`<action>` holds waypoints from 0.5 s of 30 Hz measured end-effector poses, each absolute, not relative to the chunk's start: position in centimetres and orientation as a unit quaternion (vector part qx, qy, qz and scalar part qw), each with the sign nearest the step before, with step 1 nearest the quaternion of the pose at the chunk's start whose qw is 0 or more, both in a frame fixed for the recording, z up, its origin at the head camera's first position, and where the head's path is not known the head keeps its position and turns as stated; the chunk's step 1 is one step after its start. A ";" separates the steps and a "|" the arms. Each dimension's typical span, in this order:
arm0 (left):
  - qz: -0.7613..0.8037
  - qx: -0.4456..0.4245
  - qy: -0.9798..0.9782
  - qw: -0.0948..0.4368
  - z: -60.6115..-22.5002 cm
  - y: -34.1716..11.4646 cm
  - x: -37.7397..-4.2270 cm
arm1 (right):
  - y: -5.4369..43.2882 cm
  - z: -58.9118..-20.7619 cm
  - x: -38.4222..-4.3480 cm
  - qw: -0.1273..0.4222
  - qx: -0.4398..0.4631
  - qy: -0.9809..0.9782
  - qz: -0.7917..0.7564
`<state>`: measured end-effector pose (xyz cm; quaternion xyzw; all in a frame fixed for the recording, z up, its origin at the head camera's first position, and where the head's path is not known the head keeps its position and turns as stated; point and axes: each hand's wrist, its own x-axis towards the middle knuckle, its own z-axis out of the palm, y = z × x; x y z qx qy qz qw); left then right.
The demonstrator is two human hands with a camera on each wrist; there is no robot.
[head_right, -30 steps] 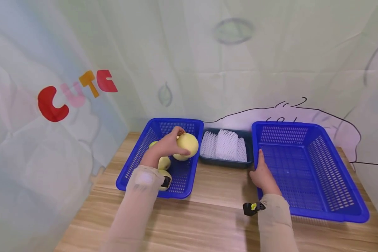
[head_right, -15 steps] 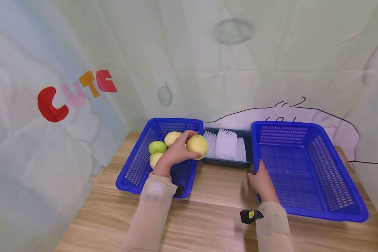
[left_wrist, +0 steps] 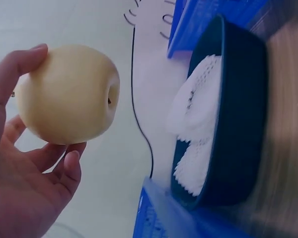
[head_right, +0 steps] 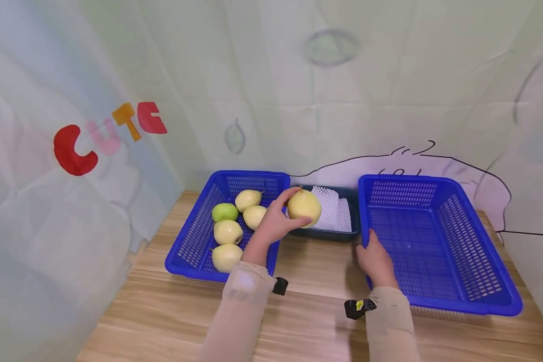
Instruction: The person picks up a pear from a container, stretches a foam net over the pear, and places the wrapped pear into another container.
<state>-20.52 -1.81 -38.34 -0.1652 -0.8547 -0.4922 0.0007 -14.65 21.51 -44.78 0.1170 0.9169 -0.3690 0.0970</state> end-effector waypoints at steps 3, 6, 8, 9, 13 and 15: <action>-0.502 -0.159 -0.850 0.005 -38.7 -1.2 -20.1 | 21.7 -44.7 -14.7 0.094 0.111 0.926 -0.348; -0.514 -0.148 -0.845 0.014 -39.2 -0.7 -19.7 | 21.8 -44.7 -14.9 0.086 0.109 0.930 -0.339; -0.517 -0.144 -0.844 0.021 -39.7 -0.3 -19.5 | 21.8 -44.8 -14.9 0.077 0.111 0.933 -0.334; -0.517 -0.142 -0.844 0.024 -39.9 -0.2 -19.5 | 21.8 -44.8 -14.9 0.073 0.110 0.934 -0.332; -0.521 -0.150 -0.840 0.023 -40.8 0.2 -19.3 | 21.8 -45.1 -15.0 0.061 0.107 0.939 -0.321; -0.529 -0.154 -0.835 0.015 -41.2 0.4 -19.2 | 21.8 -45.1 -15.0 0.059 0.106 0.940 -0.319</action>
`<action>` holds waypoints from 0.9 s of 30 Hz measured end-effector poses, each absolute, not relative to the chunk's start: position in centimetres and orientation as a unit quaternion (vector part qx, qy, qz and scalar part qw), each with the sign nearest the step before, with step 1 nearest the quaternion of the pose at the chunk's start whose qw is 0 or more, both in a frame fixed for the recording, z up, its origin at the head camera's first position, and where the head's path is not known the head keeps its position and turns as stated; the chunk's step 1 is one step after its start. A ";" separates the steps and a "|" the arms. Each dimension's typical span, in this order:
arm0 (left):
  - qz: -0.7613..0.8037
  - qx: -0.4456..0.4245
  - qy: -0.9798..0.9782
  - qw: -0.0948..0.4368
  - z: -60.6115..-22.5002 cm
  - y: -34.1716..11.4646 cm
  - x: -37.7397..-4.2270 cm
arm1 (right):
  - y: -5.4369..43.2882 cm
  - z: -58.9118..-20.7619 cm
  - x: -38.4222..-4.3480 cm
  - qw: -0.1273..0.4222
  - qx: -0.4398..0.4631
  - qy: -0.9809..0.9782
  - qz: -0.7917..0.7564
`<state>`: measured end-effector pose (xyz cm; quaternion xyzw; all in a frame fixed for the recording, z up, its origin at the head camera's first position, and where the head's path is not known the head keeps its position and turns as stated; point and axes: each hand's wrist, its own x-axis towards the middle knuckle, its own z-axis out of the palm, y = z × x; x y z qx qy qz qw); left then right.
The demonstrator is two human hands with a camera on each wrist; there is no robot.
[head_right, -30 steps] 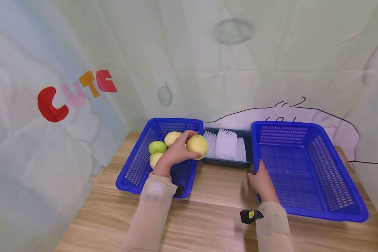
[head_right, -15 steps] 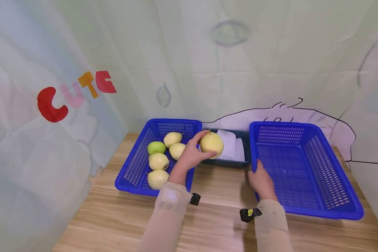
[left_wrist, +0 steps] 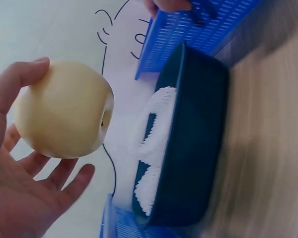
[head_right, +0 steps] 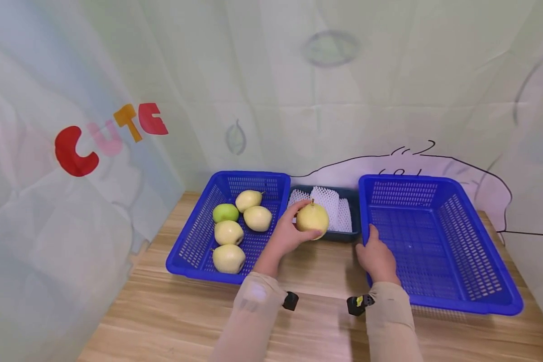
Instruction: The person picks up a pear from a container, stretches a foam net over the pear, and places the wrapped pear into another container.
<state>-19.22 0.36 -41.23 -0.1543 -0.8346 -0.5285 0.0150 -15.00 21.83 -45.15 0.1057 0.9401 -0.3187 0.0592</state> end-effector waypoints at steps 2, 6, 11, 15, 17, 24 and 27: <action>-0.539 -0.155 -0.828 0.007 -41.5 0.5 -19.2 | 21.8 -45.1 -15.0 0.060 0.106 0.940 -0.318; -0.551 -0.148 -0.821 0.004 -42.0 0.7 -19.0 | 21.8 -45.2 -15.1 0.064 0.111 0.940 -0.317; -0.558 -0.142 -0.817 0.009 -42.9 1.4 -18.4 | 21.8 -45.2 -15.1 0.069 0.120 0.939 -0.316; -0.549 -0.127 -0.826 0.009 -44.0 1.8 -18.0 | 21.7 -45.1 -15.2 0.073 0.122 0.938 -0.317; -0.543 -0.119 -0.831 0.007 -44.6 2.1 -17.8 | 21.7 -45.1 -15.2 0.073 0.122 0.938 -0.317; -0.495 -0.099 -0.863 -0.018 -46.3 2.8 -17.2 | 21.6 -45.1 -15.1 0.071 0.128 0.936 -0.322; -0.470 -0.092 -0.878 -0.026 -47.2 3.0 -16.8 | 21.7 -45.1 -15.1 0.070 0.126 0.936 -0.322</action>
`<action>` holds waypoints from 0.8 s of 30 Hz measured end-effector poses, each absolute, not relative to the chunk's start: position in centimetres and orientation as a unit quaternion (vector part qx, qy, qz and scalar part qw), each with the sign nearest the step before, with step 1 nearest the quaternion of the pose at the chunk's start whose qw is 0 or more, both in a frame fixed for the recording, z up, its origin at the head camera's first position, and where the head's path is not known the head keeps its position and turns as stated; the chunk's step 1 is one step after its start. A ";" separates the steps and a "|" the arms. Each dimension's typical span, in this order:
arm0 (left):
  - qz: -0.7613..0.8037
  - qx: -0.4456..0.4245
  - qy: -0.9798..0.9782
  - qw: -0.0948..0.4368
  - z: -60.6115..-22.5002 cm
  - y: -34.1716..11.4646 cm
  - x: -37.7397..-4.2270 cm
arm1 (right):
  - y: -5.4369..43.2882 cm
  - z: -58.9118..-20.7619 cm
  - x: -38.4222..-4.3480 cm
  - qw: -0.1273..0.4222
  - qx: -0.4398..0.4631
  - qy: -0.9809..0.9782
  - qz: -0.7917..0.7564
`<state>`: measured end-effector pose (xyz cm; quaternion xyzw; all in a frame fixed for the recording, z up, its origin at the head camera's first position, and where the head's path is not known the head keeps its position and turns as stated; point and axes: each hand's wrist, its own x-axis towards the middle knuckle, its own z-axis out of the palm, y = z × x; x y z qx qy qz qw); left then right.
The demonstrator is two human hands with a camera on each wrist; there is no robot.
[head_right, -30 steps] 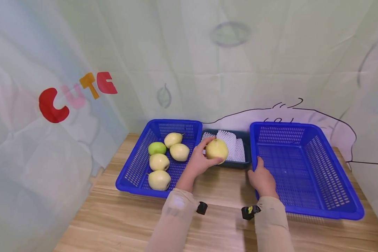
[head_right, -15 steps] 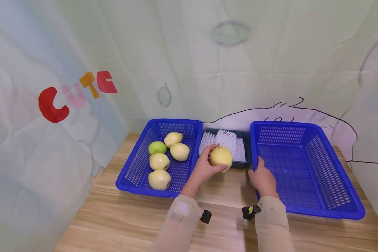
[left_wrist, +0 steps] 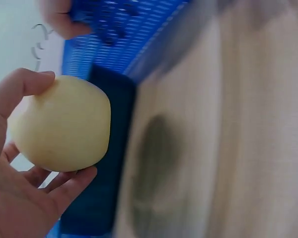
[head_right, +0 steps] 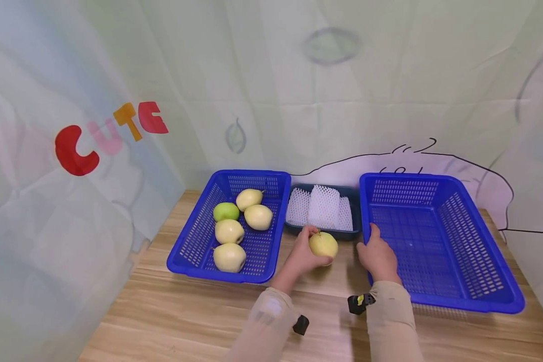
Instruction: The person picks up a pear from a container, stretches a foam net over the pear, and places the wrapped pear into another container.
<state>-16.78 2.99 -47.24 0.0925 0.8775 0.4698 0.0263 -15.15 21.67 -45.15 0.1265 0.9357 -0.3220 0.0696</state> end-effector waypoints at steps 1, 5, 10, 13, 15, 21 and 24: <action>0.461 0.090 0.882 0.025 -47.6 3.1 -16.7 | 21.7 -45.1 -15.1 0.069 0.125 0.936 -0.321; 0.442 0.077 0.894 0.013 -48.6 3.4 -16.4 | 21.7 -45.0 -15.1 0.065 0.118 0.939 -0.316; 0.437 0.065 0.897 0.000 -49.4 3.6 -16.3 | 21.7 -45.0 -15.1 0.071 0.117 0.940 -0.314; 0.433 0.068 0.899 -0.003 -49.6 3.6 -16.2 | 21.6 -45.1 -15.1 0.073 0.119 0.939 -0.314; 0.431 0.073 0.900 -0.005 -49.7 3.7 -16.2 | 21.6 -45.0 -15.0 0.072 0.120 0.939 -0.316; 0.428 0.074 0.900 -0.015 -50.0 3.7 -15.9 | 21.6 -45.0 -15.0 0.073 0.119 0.938 -0.316; 0.432 0.075 0.899 -0.020 -50.2 3.7 -15.9 | 21.6 -44.9 -15.0 0.073 0.119 0.939 -0.316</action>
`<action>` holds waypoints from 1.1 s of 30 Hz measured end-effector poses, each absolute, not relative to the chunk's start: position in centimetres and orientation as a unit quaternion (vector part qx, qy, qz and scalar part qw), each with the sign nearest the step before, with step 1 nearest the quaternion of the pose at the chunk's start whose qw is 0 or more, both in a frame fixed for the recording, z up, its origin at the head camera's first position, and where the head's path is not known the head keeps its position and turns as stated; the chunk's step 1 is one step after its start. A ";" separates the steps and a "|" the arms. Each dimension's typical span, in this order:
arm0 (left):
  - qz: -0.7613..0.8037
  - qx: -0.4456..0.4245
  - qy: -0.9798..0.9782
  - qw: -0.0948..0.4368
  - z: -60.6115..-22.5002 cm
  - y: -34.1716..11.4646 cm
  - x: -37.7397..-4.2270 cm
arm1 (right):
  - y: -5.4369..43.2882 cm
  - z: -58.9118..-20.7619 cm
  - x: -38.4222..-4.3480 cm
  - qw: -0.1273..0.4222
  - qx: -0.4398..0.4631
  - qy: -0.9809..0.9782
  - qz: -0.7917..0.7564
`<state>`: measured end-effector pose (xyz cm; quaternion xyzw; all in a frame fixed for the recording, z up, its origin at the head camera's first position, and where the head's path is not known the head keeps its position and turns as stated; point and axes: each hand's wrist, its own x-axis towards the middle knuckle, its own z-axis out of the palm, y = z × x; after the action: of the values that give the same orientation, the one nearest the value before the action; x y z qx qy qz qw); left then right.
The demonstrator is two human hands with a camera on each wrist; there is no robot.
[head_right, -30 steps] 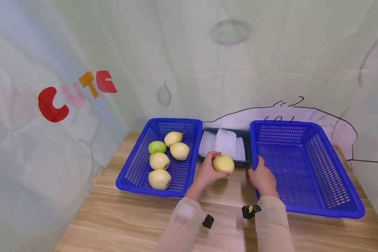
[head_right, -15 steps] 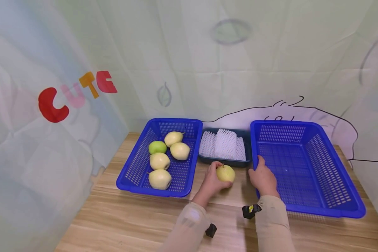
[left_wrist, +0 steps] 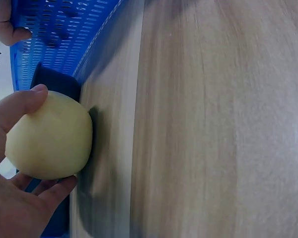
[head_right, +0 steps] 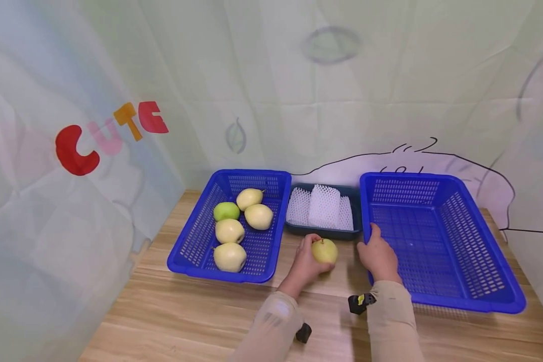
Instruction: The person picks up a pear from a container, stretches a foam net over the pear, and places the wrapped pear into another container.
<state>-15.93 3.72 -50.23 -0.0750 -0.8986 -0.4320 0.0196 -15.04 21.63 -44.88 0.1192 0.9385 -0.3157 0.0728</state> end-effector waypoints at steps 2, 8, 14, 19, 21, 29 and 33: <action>-0.434 -0.076 -0.897 0.020 -50.3 3.8 -16.0 | 21.7 -44.8 -15.1 0.072 0.119 0.939 -0.315; -0.434 -0.072 -0.898 0.013 -50.2 4.1 -16.3 | 21.9 -44.6 -15.3 0.069 0.117 0.939 -0.317; -0.432 -0.069 -0.899 0.005 -50.2 4.5 -16.7 | 22.1 -44.3 -15.4 0.064 0.119 0.939 -0.317; -0.425 -0.068 -0.903 -0.006 -49.8 4.7 -16.8 | 22.3 -44.3 -15.5 0.062 0.122 0.939 -0.315; -0.425 -0.067 -0.903 -0.022 -49.0 4.5 -16.7 | 22.3 -44.4 -15.5 0.065 0.123 0.938 -0.316; -0.469 -0.128 -0.874 0.008 -43.6 0.1 -16.8 | 21.3 -45.0 -15.5 0.107 0.116 0.926 -0.342; -0.446 -0.134 -0.882 0.080 -44.1 -2.1 -17.5 | 21.1 -44.8 -15.5 0.118 0.108 0.929 -0.334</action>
<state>-17.54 -2.10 -44.07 -0.1338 -0.8815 -0.4457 0.0798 -15.50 21.05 -44.75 0.1081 0.9288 -0.3345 0.1176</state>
